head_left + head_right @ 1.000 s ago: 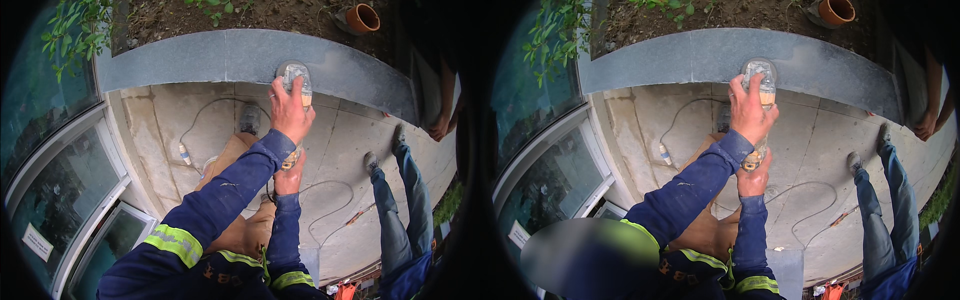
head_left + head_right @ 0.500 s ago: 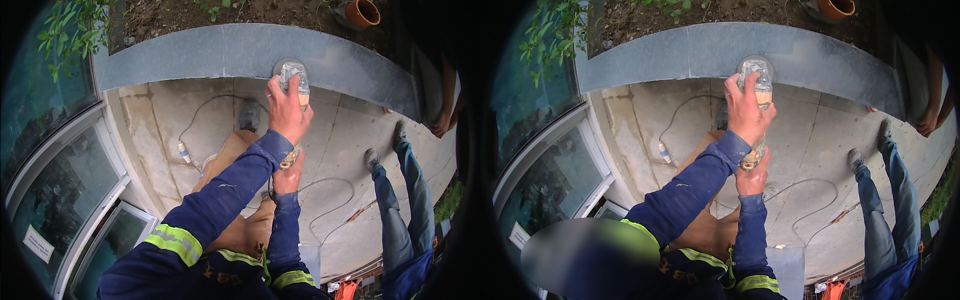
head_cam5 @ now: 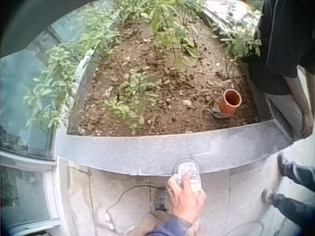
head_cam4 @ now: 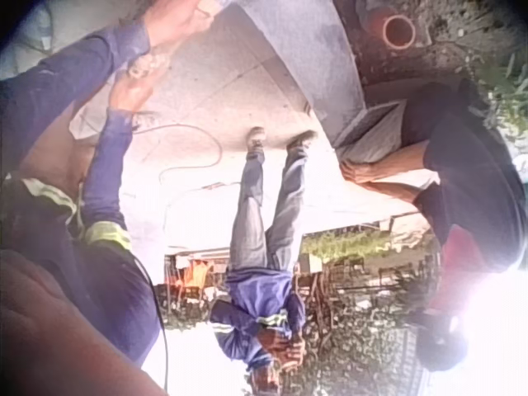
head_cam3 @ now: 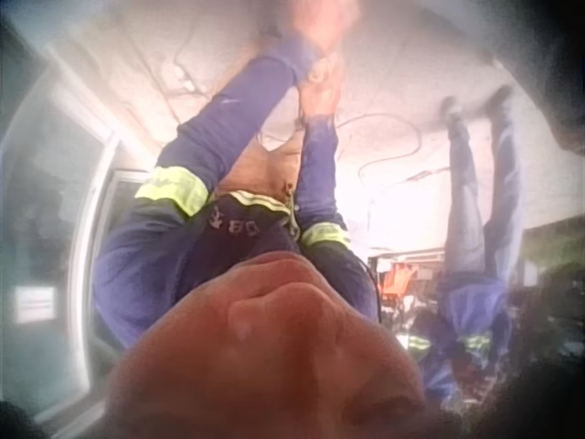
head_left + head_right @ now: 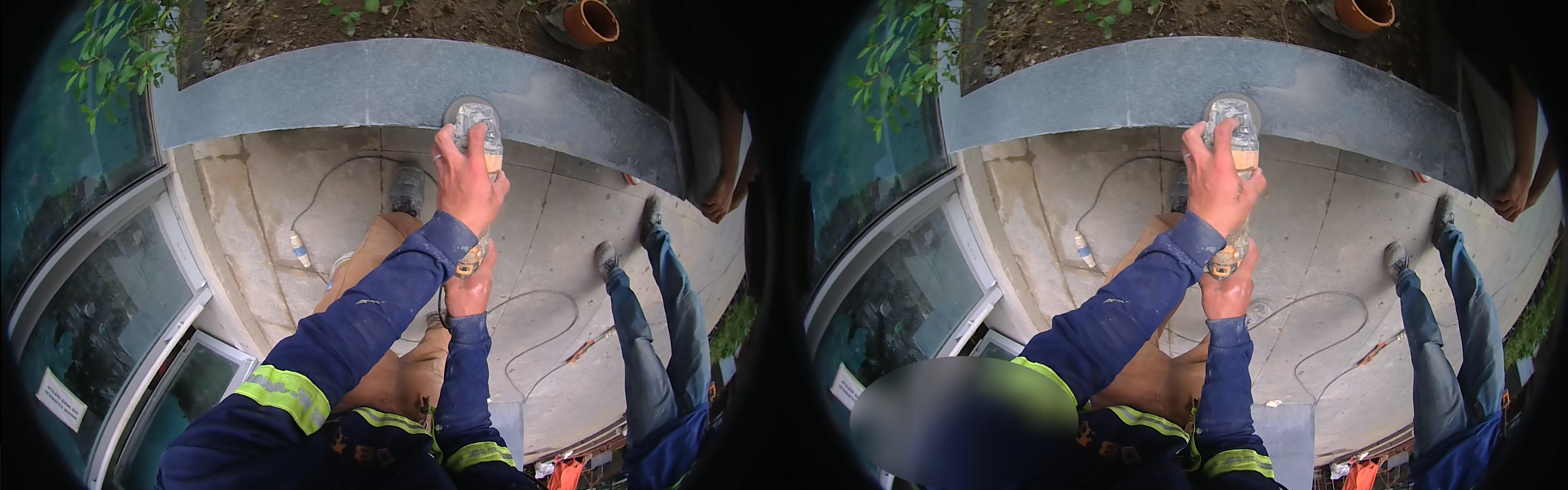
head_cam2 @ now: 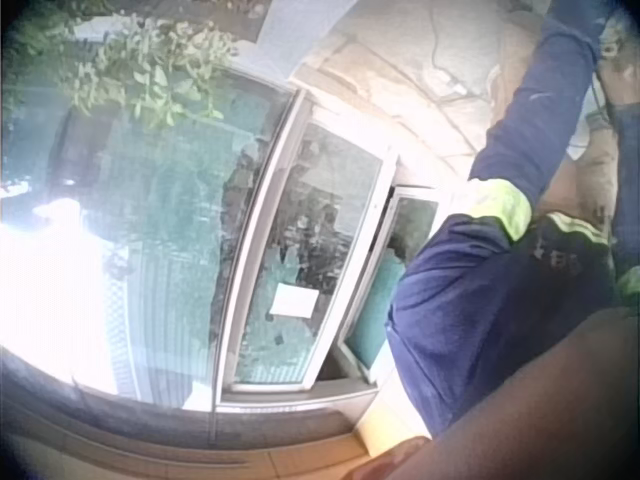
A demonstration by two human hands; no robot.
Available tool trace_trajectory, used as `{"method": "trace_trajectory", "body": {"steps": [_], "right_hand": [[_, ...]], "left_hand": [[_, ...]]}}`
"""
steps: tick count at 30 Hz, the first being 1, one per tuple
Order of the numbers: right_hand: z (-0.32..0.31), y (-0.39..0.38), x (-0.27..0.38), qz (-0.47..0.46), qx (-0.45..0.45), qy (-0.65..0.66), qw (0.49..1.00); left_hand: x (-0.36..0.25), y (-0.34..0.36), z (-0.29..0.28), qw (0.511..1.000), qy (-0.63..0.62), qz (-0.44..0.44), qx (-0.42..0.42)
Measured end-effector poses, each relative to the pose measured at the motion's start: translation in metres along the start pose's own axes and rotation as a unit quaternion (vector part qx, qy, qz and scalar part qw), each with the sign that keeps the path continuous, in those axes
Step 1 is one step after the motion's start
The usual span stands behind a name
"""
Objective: The person uses an angle grinder to smooth the surface of a curved stone slab. They move the grinder along the slab's length, generating dust, while another person stands nearby.
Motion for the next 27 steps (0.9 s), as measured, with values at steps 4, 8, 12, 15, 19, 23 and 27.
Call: {"method": "trace_trajectory", "body": {"steps": [4, 8, 12, 15, 19, 23, 27], "right_hand": [[0.004, -0.006, 0.003, 0.014, 0.018, 0.016, 1.0], [0.001, -0.013, 0.004, 0.014, 0.008, 0.002, 1.0], [0.0, -0.002, 0.002, 0.012, 0.001, 0.01, 1.0], [0.004, -0.001, 0.009, 0.02, 0.016, 0.028, 0.999], [0.002, -0.011, 0.005, 0.024, 0.023, 0.015, 0.999], [0.002, -0.005, 0.003, 0.029, 0.016, 0.023, 0.999], [0.008, -0.001, 0.011, 0.04, 0.026, 0.032, 0.998]], "left_hand": [[0.006, -0.006, -0.006, 1.0, 0.008, -0.006, 0.001], [0.005, -0.009, -0.003, 0.999, 0.006, -0.025, 0.026], [0.001, 0.002, 0.0, 1.0, -0.005, -0.002, 0.012], [0.004, 0.001, -0.005, 1.0, 0.009, -0.001, 0.001], [0.009, -0.01, -0.005, 1.0, 0.016, -0.017, 0.011], [0.004, -0.006, -0.004, 1.0, 0.014, -0.003, -0.001], [0.004, 0.004, -0.01, 0.999, 0.034, -0.002, -0.009]]}}
Point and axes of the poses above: each hand's wrist, its own y-axis towards the middle knuckle, its own z-axis out of the palm, x = y × z, the point moved 7 cm from there along y, towards the middle knuckle, and after that the axes turned 5 degrees about y, right-handed, at the moved point
